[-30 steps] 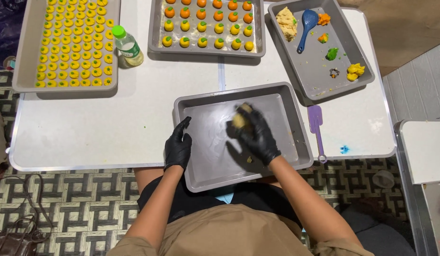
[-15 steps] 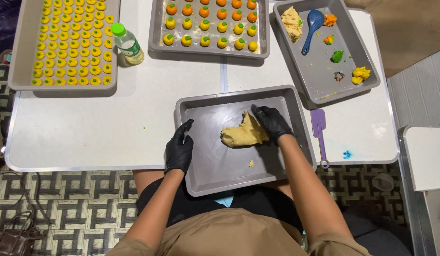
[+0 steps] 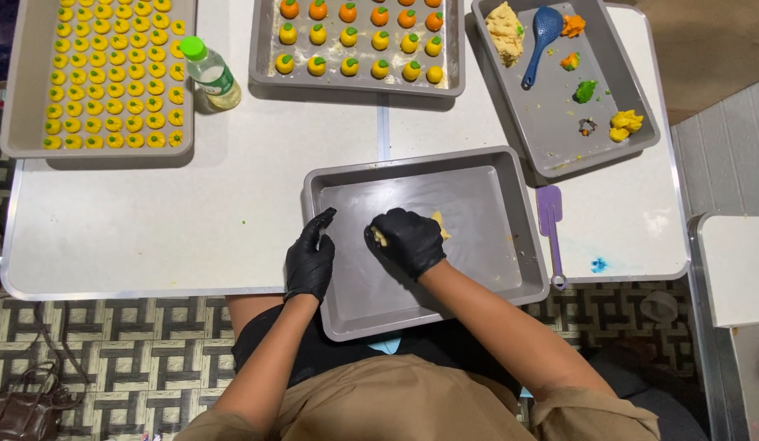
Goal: The person is kneading a lump of dough in a tray and then portioning it by pinching off small pieces and rolling them into balls.
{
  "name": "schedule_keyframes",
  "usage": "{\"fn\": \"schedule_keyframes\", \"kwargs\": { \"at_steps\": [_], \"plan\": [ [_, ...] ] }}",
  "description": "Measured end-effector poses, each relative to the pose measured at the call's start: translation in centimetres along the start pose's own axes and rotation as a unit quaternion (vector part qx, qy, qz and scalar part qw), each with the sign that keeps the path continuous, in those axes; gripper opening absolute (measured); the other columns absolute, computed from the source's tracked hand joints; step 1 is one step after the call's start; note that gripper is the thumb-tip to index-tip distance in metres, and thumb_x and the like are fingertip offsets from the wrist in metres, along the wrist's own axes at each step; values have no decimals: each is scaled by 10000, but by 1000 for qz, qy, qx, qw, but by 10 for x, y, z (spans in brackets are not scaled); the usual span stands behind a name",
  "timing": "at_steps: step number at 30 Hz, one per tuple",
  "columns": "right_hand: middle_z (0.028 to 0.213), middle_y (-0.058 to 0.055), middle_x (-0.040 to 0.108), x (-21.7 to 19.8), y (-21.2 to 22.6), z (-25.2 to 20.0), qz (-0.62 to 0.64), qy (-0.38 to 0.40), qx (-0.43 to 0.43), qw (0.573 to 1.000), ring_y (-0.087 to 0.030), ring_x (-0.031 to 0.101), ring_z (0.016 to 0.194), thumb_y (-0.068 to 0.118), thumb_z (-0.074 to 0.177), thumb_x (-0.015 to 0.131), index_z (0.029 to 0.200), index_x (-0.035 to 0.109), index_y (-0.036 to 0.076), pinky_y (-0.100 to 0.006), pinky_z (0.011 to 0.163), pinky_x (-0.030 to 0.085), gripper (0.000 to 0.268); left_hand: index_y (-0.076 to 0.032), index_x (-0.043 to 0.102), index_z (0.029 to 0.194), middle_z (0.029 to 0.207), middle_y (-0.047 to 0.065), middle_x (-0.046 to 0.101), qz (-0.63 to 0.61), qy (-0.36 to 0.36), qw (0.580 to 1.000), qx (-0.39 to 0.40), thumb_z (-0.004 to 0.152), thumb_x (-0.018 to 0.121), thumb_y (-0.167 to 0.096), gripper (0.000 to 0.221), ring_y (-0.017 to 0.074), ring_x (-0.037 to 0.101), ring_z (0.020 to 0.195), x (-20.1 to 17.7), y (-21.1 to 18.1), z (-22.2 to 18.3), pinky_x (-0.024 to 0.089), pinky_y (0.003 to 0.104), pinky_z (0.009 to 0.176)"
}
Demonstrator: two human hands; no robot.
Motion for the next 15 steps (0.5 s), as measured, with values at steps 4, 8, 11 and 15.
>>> {"fn": "schedule_keyframes", "kwargs": {
  "at_steps": [4,8,11,15],
  "plan": [
    [970,35,692,12,-32,17,128,191,182,956,-216,707,1014,498,881,680,1110,636,351,-365,891,582,276,-301,654,1327,1364,-47,672,0,-3,1000,-5,958,515,-64,460,216,550,1344,1,-1,-3,330,409,1211],
    [1080,-14,755,23,-54,20,339,200,390,833,-240,697,1093,485,804,794,1118,702,297,-388,978,549,378,-298,655,1327,1356,-24,677,6,-11,1000,4,959,524,-68,453,230,560,1332,1,-1,-3,349,411,1200],
    [1085,-61,756,-33,-34,37,481,99,461,739,-215,698,1039,337,794,859,1146,721,158,-364,949,551,419,-301,658,1323,1350,-19,681,4,-12,1000,0,948,520,-59,467,232,566,1325,-6,-12,-10,375,405,1188],
    [1180,-64,708,-49,-91,28,519,13,339,785,-152,612,1148,301,1003,696,1219,695,140,-339,1067,466,269,-330,648,1331,1358,-41,675,9,-7,1000,-5,942,515,-69,486,220,560,1332,-6,-18,-14,403,392,1173]
  ]
}}
Point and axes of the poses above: each hand's wrist, its own z-axis towards the middle knuckle, its own x-axis out of the palm, y = z × x, the point moved 3 cm from there along z, towards the middle knuckle
